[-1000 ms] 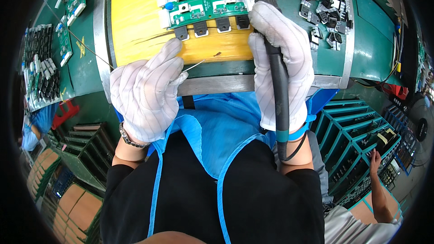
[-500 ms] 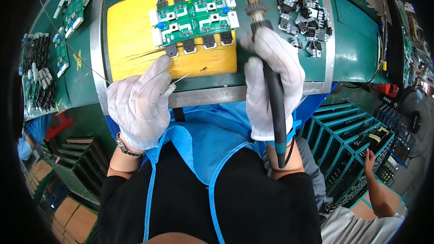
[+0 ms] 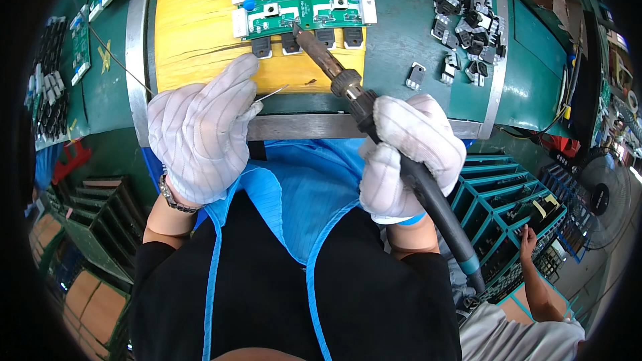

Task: The person solders components onto a circuit board with a soldering iron and solder wire, moves the board aside, inserts electronic components into another circuit board by hand, and solders them in place with the soldering iron.

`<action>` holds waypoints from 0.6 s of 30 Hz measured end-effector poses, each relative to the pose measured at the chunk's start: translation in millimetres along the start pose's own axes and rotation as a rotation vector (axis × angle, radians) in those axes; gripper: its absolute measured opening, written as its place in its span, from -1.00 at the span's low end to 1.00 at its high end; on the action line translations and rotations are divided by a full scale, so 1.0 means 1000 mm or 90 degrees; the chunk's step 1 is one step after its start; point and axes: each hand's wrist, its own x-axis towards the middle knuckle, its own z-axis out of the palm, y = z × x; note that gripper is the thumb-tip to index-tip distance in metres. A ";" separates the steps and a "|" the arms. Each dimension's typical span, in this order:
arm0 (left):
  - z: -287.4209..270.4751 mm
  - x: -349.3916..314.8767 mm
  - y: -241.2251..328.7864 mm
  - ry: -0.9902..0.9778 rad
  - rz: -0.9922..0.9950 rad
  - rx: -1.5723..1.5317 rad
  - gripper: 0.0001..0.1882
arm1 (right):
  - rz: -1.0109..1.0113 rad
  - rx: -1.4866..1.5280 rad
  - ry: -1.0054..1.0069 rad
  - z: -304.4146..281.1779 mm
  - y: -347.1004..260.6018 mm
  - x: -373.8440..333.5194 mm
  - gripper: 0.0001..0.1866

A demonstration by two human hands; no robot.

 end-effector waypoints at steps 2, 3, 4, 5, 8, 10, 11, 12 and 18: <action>0.001 0.001 0.000 0.003 0.001 -0.005 -0.75 | 0.020 -0.015 -0.032 0.000 -0.001 0.000 -0.73; 0.001 0.001 0.000 0.006 0.000 -0.005 -0.74 | 0.025 -0.014 -0.033 0.000 -0.002 -0.001 -0.73; 0.001 0.002 0.000 0.005 -0.001 0.000 -0.74 | 0.030 -0.013 -0.033 0.001 -0.002 -0.002 -0.73; 0.000 0.002 0.000 0.007 0.002 0.005 -0.74 | 0.051 -0.019 -0.036 0.001 -0.004 -0.002 -0.72; -0.001 0.001 0.000 0.005 0.005 0.007 -0.74 | 0.078 -0.040 -0.037 0.002 -0.007 -0.001 -0.70; -0.001 -0.001 0.000 -0.001 0.002 0.006 -0.75 | 0.085 -0.054 -0.036 0.001 -0.007 0.000 -0.69; -0.001 -0.002 0.000 0.001 0.002 0.004 -0.76 | 0.045 -0.062 -0.041 0.000 -0.006 0.001 -0.67; 0.000 -0.003 0.000 0.003 0.002 0.002 -0.77 | 0.016 -0.067 -0.025 -0.001 -0.004 0.001 -0.65; -0.004 0.006 0.004 -0.018 -0.022 -0.025 -0.76 | -0.025 -0.008 0.056 -0.015 0.002 0.000 -0.66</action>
